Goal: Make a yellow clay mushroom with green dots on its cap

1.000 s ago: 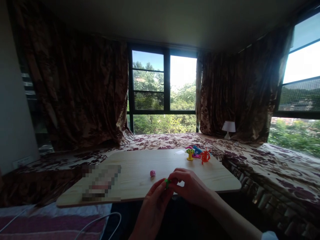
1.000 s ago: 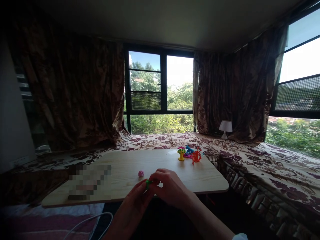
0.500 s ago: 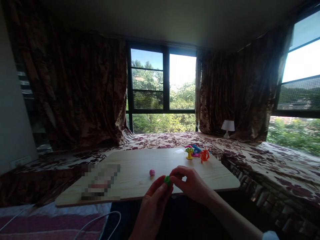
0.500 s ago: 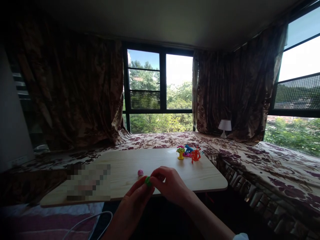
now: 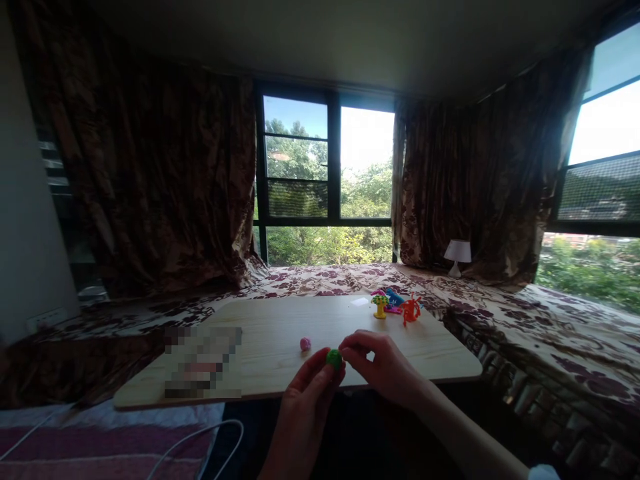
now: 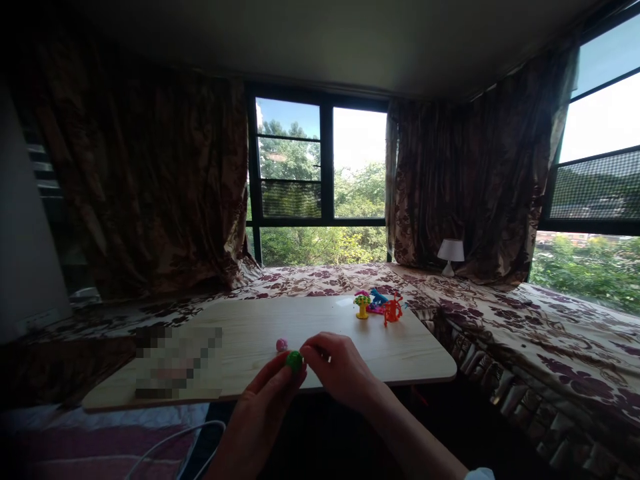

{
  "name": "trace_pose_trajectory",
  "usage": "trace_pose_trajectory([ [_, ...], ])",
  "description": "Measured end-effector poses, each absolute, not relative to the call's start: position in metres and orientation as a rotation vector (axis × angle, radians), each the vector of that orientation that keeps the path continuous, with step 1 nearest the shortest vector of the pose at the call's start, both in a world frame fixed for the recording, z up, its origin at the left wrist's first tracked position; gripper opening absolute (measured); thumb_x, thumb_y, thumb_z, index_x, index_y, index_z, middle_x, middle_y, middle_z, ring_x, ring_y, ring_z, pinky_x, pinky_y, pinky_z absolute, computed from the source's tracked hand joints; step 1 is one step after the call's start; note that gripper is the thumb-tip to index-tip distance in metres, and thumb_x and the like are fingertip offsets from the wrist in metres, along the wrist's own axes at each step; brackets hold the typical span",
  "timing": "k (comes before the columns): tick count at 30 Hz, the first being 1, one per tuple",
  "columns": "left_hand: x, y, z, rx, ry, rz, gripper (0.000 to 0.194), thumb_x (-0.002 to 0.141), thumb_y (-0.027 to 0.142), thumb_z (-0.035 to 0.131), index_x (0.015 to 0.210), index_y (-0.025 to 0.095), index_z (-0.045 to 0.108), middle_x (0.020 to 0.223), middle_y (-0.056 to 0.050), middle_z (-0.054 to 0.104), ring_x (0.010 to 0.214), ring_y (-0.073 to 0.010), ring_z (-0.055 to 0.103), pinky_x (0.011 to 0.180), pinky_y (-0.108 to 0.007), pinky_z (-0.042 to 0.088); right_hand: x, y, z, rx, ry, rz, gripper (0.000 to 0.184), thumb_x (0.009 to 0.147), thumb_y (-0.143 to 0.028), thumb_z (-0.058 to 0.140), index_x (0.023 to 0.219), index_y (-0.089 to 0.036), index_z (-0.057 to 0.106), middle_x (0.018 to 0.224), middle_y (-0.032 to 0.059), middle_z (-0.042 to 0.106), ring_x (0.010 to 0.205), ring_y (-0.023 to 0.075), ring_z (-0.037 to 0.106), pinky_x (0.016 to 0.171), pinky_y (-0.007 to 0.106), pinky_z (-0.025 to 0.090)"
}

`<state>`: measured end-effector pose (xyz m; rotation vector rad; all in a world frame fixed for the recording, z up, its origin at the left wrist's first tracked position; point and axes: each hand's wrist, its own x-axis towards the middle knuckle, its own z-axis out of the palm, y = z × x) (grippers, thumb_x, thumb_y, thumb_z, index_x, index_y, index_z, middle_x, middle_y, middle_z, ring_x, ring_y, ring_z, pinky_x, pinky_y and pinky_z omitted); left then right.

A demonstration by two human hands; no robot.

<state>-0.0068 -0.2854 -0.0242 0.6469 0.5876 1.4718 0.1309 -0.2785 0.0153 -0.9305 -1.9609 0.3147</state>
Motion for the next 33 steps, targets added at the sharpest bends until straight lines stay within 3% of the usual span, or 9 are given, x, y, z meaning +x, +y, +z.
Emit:
trace_pose_trajectory([
  [5, -0.003, -0.288, -0.021, 0.654, 0.589, 1.465, 0.032, 0.064, 0.003, 0.065, 0.095, 0.011, 0.063, 0.089, -0.01, 0.069, 0.088, -0.0207, 0.063, 0.084, -0.03, 0.049, 0.138, -0.283, 0.025, -0.889, -2.046, 0.291, 0.007, 0.079, -0.02, 0.055, 0.084, -0.02, 0.061, 0.074, -0.001, 0.058, 0.066, 0.0099, 0.052, 0.06, 0.02, 0.04],
  [12, -0.005, -0.286, -0.028, 0.71, 0.587, 1.489, 0.03, 0.065, 0.005, 0.065, 0.095, 0.01, 0.063, 0.092, -0.01, 0.068, 0.091, -0.0196, 0.062, 0.086, -0.029, 0.048, 0.12, -0.28, 0.006, -0.945, -1.974, 0.057, 0.008, 0.078, -0.013, 0.052, 0.074, -0.018, 0.057, 0.07, -0.0001, 0.055, 0.068, 0.0119, 0.05, 0.063, 0.023, 0.038],
  [17, -0.012, -0.278, -0.034, 0.652, 0.527, 1.427, 0.035, 0.069, 0.006, 0.062, 0.103, 0.013, 0.06, 0.098, -0.01, 0.067, 0.093, -0.0213, 0.061, 0.087, -0.035, 0.047, 0.128, -0.281, 0.01, -0.886, -1.993, 0.232, 0.013, 0.083, -0.015, 0.048, 0.088, -0.02, 0.059, 0.077, 0.0001, 0.058, 0.068, 0.0104, 0.053, 0.064, 0.021, 0.041],
  [25, -0.011, -0.288, -0.023, 0.693, 0.505, 1.316, 0.024, 0.075, 0.021, 0.059, 0.095, 0.01, 0.063, 0.091, -0.011, 0.067, 0.077, -0.0186, 0.063, 0.071, -0.032, 0.053, 0.132, -0.287, 0.02, -0.879, -2.114, 0.109, 0.011, 0.079, -0.019, 0.056, 0.088, -0.021, 0.061, 0.079, 0.0006, 0.057, 0.074, 0.0129, 0.051, 0.068, 0.024, 0.04],
  [29, -0.011, -0.286, -0.028, 0.706, 0.491, 1.363, 0.021, 0.074, 0.02, 0.06, 0.092, 0.01, 0.063, 0.088, -0.009, 0.066, 0.08, -0.0162, 0.061, 0.073, -0.028, 0.051, 0.126, -0.287, 0.015, -0.835, -2.141, 0.063, 0.019, 0.076, -0.02, 0.059, 0.094, -0.023, 0.06, 0.087, 0.0014, 0.057, 0.081, 0.0143, 0.051, 0.075, 0.026, 0.04],
  [33, -0.01, -0.282, -0.033, 0.609, 0.484, 1.349, 0.015, 0.073, 0.02, 0.061, 0.085, 0.011, 0.063, 0.079, -0.007, 0.064, 0.071, -0.0141, 0.06, 0.065, -0.027, 0.052, 0.123, -0.287, 0.012, -0.86, -2.105, -0.013, 0.028, 0.07, -0.022, 0.065, 0.097, -0.025, 0.061, 0.099, 0.0026, 0.054, 0.092, 0.0179, 0.048, 0.083, 0.031, 0.037],
])
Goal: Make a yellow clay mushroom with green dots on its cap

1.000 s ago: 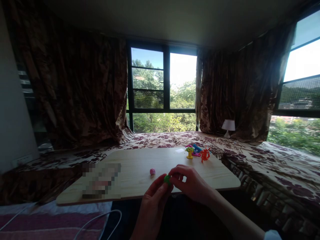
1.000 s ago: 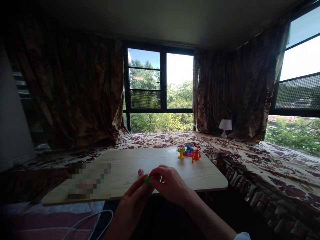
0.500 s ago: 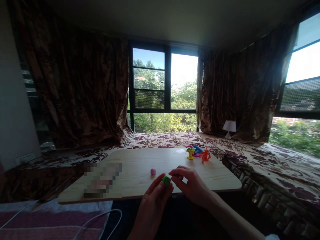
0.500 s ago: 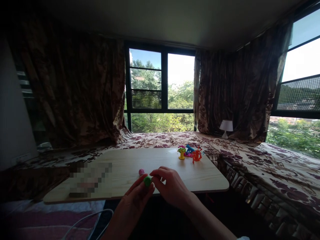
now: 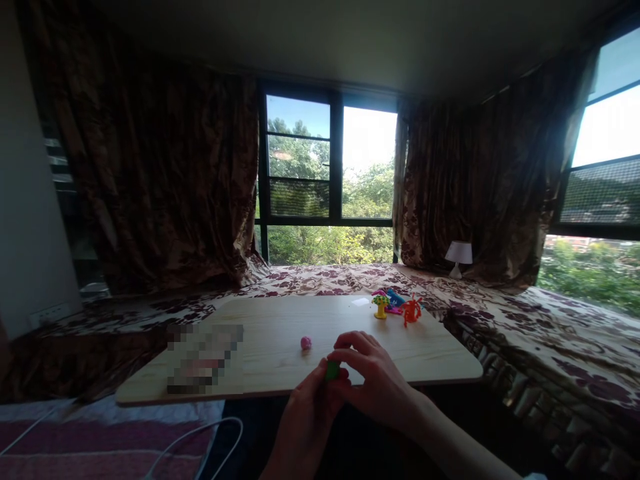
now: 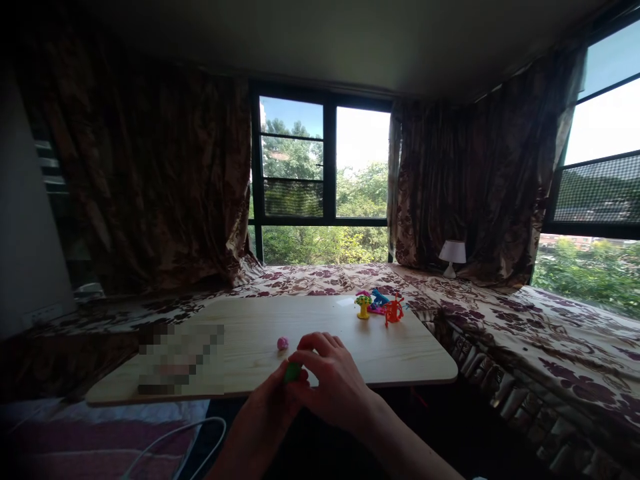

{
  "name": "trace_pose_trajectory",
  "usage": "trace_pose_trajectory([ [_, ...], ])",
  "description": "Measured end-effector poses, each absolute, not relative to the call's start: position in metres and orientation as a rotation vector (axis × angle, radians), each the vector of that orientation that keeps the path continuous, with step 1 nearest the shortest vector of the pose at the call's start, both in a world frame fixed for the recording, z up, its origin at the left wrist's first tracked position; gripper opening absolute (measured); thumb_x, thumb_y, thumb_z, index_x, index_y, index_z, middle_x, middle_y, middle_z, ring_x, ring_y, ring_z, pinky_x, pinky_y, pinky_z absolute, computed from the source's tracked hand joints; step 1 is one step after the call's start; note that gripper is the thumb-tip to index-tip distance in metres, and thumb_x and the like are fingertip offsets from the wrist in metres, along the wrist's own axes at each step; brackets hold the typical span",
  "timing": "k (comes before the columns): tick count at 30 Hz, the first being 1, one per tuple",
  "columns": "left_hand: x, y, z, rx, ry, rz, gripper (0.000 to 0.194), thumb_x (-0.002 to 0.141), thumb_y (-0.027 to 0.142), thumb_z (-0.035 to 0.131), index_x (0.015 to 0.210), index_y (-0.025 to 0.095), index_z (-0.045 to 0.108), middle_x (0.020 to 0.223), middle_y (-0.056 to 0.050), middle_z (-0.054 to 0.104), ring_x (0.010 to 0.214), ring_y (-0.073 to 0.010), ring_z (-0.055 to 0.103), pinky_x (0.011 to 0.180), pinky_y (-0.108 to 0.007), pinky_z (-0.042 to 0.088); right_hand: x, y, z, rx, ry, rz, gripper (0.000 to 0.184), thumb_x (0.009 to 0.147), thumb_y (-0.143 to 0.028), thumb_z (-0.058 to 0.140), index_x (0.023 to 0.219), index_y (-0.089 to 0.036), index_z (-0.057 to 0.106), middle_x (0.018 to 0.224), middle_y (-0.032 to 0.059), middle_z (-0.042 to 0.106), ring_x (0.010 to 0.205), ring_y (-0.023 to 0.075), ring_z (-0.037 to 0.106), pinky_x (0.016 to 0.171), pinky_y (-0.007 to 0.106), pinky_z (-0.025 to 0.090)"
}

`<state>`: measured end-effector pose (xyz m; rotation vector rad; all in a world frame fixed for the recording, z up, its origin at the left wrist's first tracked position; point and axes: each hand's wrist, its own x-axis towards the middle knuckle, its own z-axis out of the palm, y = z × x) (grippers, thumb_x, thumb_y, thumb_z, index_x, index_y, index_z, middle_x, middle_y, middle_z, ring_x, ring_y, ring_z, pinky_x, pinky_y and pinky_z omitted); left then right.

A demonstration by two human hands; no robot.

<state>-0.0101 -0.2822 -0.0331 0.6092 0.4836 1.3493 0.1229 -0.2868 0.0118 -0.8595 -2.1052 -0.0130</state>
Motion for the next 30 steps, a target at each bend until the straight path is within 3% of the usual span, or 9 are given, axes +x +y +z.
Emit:
trace_pose_trajectory([
  [4, -0.011, -0.284, -0.029, 0.632, 0.455, 1.288, 0.018, 0.075, 0.025, 0.06, 0.088, 0.013, 0.062, 0.082, -0.007, 0.064, 0.068, -0.0142, 0.06, 0.061, -0.028, 0.052, 0.122, -0.287, 0.013, -0.859, -2.093, 0.018, 0.02, 0.074, -0.019, 0.061, 0.093, -0.025, 0.063, 0.099, 0.0028, 0.054, 0.092, 0.0169, 0.049, 0.083, 0.03, 0.038],
  [10, -0.01, -0.281, -0.031, 0.524, 0.445, 1.251, 0.016, 0.074, 0.018, 0.06, 0.088, 0.011, 0.062, 0.08, -0.006, 0.063, 0.065, -0.0105, 0.059, 0.061, -0.023, 0.051, 0.122, -0.287, 0.009, -0.866, -2.081, 0.082, 0.027, 0.069, -0.02, 0.066, 0.095, -0.024, 0.062, 0.099, 0.0035, 0.054, 0.09, 0.0182, 0.05, 0.082, 0.031, 0.039],
  [15, -0.008, -0.274, -0.035, 0.623, 0.596, 1.211, 0.021, 0.071, 0.024, 0.064, 0.086, 0.008, 0.063, 0.068, -0.005, 0.062, 0.063, -0.015, 0.06, 0.059, -0.028, 0.052, 0.119, -0.283, 0.005, -0.88, -2.058, 0.051, 0.013, 0.072, -0.016, 0.062, 0.084, -0.02, 0.06, 0.092, 0.0028, 0.057, 0.087, 0.0176, 0.049, 0.082, 0.032, 0.037],
  [21, -0.009, -0.272, -0.04, 0.461, 0.424, 1.234, 0.014, 0.075, 0.017, 0.06, 0.088, 0.012, 0.062, 0.079, -0.004, 0.064, 0.064, -0.0103, 0.06, 0.06, -0.022, 0.051, 0.122, -0.283, 0.004, -0.913, -2.075, 0.055, 0.036, 0.066, -0.018, 0.068, 0.1, -0.023, 0.057, 0.103, 0.0038, 0.054, 0.092, 0.019, 0.048, 0.081, 0.031, 0.037],
  [27, -0.008, -0.285, -0.025, 0.62, 0.5, 1.133, 0.024, 0.074, 0.029, 0.06, 0.09, 0.01, 0.061, 0.082, -0.008, 0.064, 0.075, -0.0188, 0.062, 0.062, -0.029, 0.052, 0.121, -0.284, 0.005, -0.916, -2.092, -0.016, 0.012, 0.073, -0.014, 0.06, 0.083, -0.021, 0.058, 0.086, 0.0016, 0.059, 0.08, 0.0161, 0.05, 0.077, 0.03, 0.036],
  [30, -0.008, -0.288, -0.022, 0.628, 0.461, 1.165, 0.022, 0.075, 0.028, 0.059, 0.087, 0.009, 0.061, 0.073, -0.005, 0.063, 0.069, -0.0155, 0.061, 0.061, -0.026, 0.051, 0.119, -0.284, 0.006, -0.927, -2.103, -0.019, 0.014, 0.072, -0.015, 0.061, 0.085, -0.021, 0.059, 0.087, 0.0015, 0.059, 0.082, 0.0164, 0.05, 0.078, 0.03, 0.036],
])
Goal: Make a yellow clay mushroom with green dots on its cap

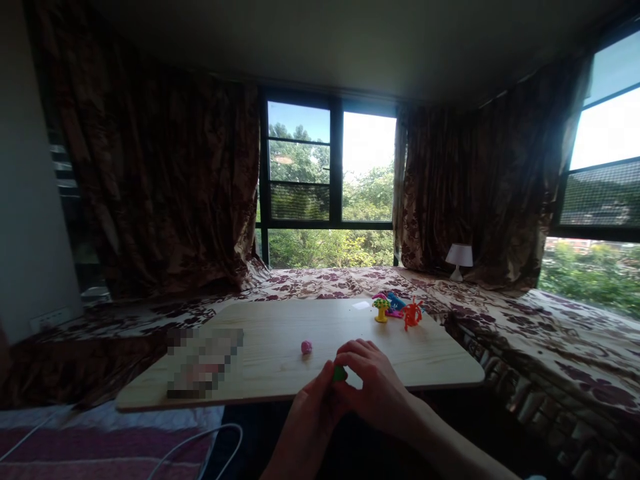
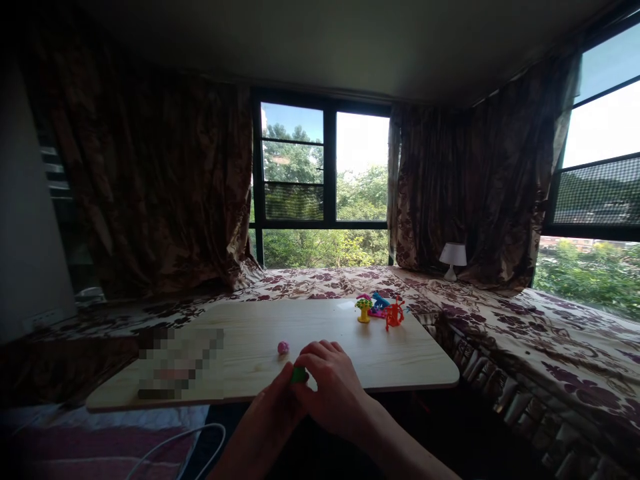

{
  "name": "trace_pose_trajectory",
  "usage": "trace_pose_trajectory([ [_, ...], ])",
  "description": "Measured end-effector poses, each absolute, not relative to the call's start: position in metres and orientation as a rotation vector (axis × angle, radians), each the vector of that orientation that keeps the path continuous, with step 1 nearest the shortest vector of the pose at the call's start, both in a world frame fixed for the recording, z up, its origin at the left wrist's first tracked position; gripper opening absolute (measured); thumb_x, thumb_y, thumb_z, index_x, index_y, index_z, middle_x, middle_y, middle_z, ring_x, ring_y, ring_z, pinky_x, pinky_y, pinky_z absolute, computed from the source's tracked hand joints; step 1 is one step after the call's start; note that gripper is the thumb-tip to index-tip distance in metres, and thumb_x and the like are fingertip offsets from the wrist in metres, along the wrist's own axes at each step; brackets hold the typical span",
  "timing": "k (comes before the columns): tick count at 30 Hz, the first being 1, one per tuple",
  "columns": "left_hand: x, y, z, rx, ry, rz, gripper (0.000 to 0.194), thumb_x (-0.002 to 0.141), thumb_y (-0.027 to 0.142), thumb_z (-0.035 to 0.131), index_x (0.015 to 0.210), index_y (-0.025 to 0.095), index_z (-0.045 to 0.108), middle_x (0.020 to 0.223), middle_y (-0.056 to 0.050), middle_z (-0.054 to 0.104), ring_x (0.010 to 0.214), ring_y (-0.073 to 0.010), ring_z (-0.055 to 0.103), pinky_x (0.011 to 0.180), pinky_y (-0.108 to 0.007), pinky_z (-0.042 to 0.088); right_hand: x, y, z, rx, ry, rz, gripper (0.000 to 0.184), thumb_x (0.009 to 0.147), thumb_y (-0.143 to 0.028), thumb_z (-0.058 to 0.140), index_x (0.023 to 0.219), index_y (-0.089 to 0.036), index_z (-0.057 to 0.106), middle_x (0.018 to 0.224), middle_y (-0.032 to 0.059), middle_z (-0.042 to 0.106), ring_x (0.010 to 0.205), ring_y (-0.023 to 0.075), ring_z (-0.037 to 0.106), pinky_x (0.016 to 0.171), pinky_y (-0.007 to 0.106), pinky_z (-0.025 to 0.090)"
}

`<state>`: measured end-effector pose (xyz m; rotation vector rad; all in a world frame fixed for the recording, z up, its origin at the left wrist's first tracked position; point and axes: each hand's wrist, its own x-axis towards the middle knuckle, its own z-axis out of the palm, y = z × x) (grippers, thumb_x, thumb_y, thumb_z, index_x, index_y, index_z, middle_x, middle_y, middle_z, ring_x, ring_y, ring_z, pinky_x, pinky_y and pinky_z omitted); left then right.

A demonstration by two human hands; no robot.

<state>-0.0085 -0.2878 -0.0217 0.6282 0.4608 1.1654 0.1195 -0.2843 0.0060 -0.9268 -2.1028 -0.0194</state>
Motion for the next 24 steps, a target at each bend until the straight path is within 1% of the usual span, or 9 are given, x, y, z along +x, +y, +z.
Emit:
trace_pose_trajectory([
  [2, -0.008, -0.285, -0.025, 0.537, 0.402, 1.181, 0.016, 0.077, 0.023, 0.058, 0.086, 0.011, 0.06, 0.07, -0.002, 0.062, 0.063, -0.0114, 0.06, 0.059, -0.024, 0.05, 0.12, -0.285, 0.007, -0.924, -2.116, 0.001, 0.021, 0.07, -0.018, 0.064, 0.091, -0.022, 0.059, 0.091, 0.002, 0.058, 0.085, 0.0173, 0.05, 0.078, 0.03, 0.037],
  [4, -0.007, -0.282, -0.03, 0.432, 0.392, 1.179, 0.012, 0.077, 0.02, 0.058, 0.086, 0.014, 0.059, 0.069, -0.001, 0.063, 0.059, -0.0096, 0.059, 0.057, -0.023, 0.05, 0.122, -0.286, 0.008, -0.921, -2.129, 0.024, 0.028, 0.069, -0.021, 0.066, 0.095, -0.024, 0.059, 0.093, 0.0022, 0.057, 0.085, 0.0176, 0.05, 0.077, 0.029, 0.038],
  [6, -0.006, -0.279, -0.032, 0.402, 0.409, 1.141, 0.013, 0.077, 0.021, 0.058, 0.088, 0.014, 0.059, 0.07, -0.002, 0.064, 0.061, -0.011, 0.061, 0.057, -0.025, 0.05, 0.123, -0.287, 0.009, -0.921, -2.136, 0.029, 0.025, 0.07, -0.022, 0.065, 0.094, -0.024, 0.06, 0.091, 0.0018, 0.057, 0.083, 0.017, 0.05, 0.075, 0.028, 0.038],
  [10, -0.005, -0.284, -0.025, 0.512, 0.441, 1.053, 0.025, 0.076, 0.033, 0.058, 0.089, 0.012, 0.059, 0.071, -0.004, 0.064, 0.063, -0.0151, 0.062, 0.055, -0.026, 0.05, 0.121, -0.286, 0.008, -0.934, -2.128, -0.023, 0.002, 0.076, -0.022, 0.06, 0.077, -0.02, 0.059, 0.079, 0.0012, 0.058, 0.077, 0.0157, 0.05, 0.072, 0.028, 0.038],
  [12, -0.006, -0.288, -0.021, 0.573, 0.447, 1.088, 0.026, 0.075, 0.033, 0.059, 0.089, 0.012, 0.06, 0.071, -0.004, 0.063, 0.065, -0.0152, 0.062, 0.056, -0.025, 0.05, 0.12, -0.285, 0.007, -0.95, -2.109, -0.039, 0.003, 0.076, -0.021, 0.059, 0.074, -0.019, 0.057, 0.078, 0.0014, 0.058, 0.076, 0.0157, 0.05, 0.072, 0.029, 0.038],
  [14, -0.007, -0.289, -0.02, 0.591, 0.451, 1.126, 0.023, 0.074, 0.029, 0.061, 0.09, 0.012, 0.06, 0.074, -0.004, 0.064, 0.066, -0.0145, 0.062, 0.058, -0.024, 0.05, 0.121, -0.285, 0.006, -0.963, -2.106, -0.038, 0.004, 0.076, -0.022, 0.06, 0.078, -0.02, 0.058, 0.081, 0.0015, 0.058, 0.078, 0.016, 0.05, 0.072, 0.029, 0.038],
  [18, -0.009, -0.282, -0.029, 0.472, 0.421, 1.152, 0.016, 0.075, 0.023, 0.059, 0.088, 0.014, 0.06, 0.075, -0.002, 0.065, 0.061, -0.0117, 0.062, 0.059, -0.025, 0.051, 0.124, -0.286, 0.007, -0.99, -2.079, -0.07, 0.02, 0.074, -0.028, 0.063, 0.093, -0.023, 0.059, 0.089, 0.0026, 0.058, 0.083, 0.0177, 0.05, 0.075, 0.03, 0.038],
  [20, -0.008, -0.279, -0.033, 0.44, 0.384, 1.139, 0.014, 0.077, 0.024, 0.058, 0.087, 0.015, 0.059, 0.076, -0.002, 0.066, 0.062, -0.0117, 0.062, 0.059, -0.026, 0.051, 0.125, -0.288, 0.008, -1.018, -2.039, -0.102, 0.02, 0.074, -0.028, 0.062, 0.093, -0.023, 0.059, 0.087, 0.0028, 0.057, 0.082, 0.0179, 0.05, 0.075, 0.03, 0.038],
  [24, -0.005, -0.282, -0.034, 0.465, 0.278, 1.092, 0.016, 0.079, 0.025, 0.054, 0.092, 0.016, 0.059, 0.086, -0.004, 0.066, 0.076, -0.0156, 0.063, 0.069, -0.031, 0.051, 0.122, -0.292, 0.009, -1.048, -2.003, -0.127, 0.014, 0.072, -0.025, 0.064, 0.086, -0.022, 0.059, 0.085, 0.0026, 0.057, 0.08, 0.0179, 0.049, 0.073, 0.03, 0.037],
])
